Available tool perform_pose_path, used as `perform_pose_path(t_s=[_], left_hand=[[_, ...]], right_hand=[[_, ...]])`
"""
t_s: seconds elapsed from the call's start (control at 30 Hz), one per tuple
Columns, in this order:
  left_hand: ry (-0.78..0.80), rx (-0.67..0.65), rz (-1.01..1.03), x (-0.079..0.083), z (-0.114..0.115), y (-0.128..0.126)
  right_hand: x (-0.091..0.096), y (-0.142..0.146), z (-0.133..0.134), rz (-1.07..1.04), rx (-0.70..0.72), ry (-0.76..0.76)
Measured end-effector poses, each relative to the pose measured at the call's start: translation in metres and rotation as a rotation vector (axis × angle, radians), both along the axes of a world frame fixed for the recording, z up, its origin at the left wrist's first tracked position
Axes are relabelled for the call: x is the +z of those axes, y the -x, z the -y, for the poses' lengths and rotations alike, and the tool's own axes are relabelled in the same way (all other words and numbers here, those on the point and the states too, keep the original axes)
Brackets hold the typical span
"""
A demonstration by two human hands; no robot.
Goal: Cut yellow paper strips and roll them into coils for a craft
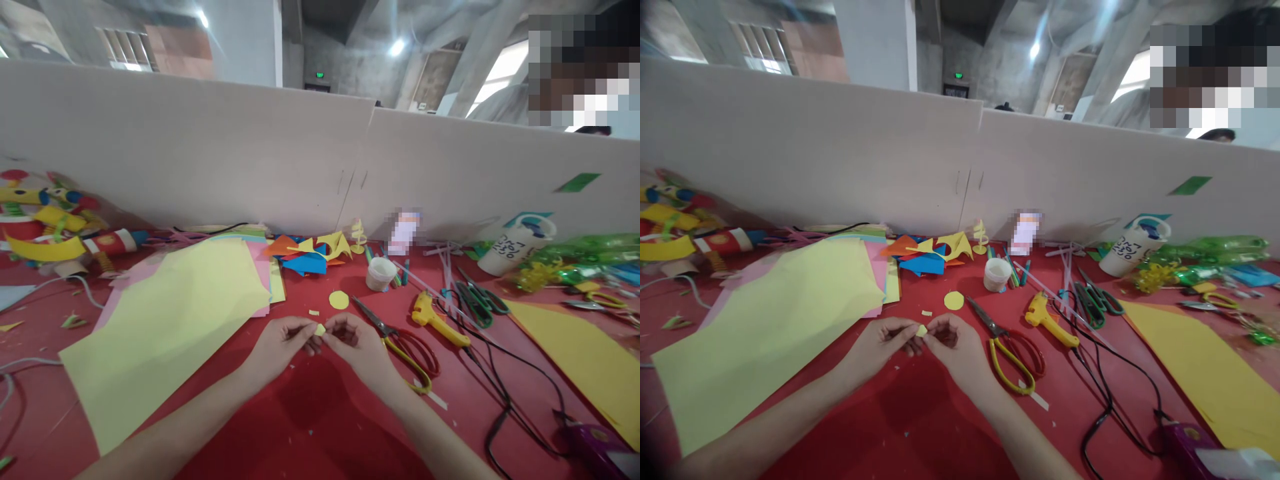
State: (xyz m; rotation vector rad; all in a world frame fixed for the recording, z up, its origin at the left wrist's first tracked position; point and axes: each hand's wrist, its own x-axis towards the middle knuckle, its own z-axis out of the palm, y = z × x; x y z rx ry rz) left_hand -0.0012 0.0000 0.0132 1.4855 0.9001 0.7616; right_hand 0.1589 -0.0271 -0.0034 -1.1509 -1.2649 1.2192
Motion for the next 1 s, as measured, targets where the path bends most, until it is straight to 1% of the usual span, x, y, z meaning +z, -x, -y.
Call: perform_pose_path(t_s=[0.1, 0.2, 0.3, 0.4, 0.5, 0.6, 0.7, 0.8, 1.0], left_hand=[[-0.061, 0.021, -0.053, 0.001, 0.003, 0.0], [-0.169, 0.044, -0.103, 0.001, 0.006, 0.001], [-0.359, 0.085, -0.174, 0.0, 0.008, 0.004], [-0.56, 0.124, -0.235, -0.002, 0.01, 0.007], [-0.743, 0.115, -0.21, -0.005, 0.011, 0.01], [-0.884, 0.105, -0.167, -0.006, 0.013, 0.012], [-0.967, 0.123, -0.159, -0.004, 0.015, 0.015], [-1.021, 0.107, -0.154, -0.001, 0.017, 0.017], [-1.053, 0.1, -0.13, 0.002, 0.018, 0.016]], right_hand=[[0.004, 0.002, 0.003, 0.04, -0.035, -0.035], [0.01, 0.003, 0.006, 0.118, -0.066, -0.131], [0.014, 0.004, 0.01, 0.161, -0.062, -0.22], [0.014, 0.005, 0.011, 0.11, -0.038, -0.24], [0.012, 0.005, 0.012, 0.08, -0.044, -0.224], [0.012, 0.005, 0.013, 0.138, -0.056, -0.266], [0.017, 0.004, 0.015, 0.22, -0.054, -0.378], [0.023, 0.003, 0.018, 0.272, -0.043, -0.472], [0.029, 0.002, 0.019, 0.303, -0.005, -0.53]])
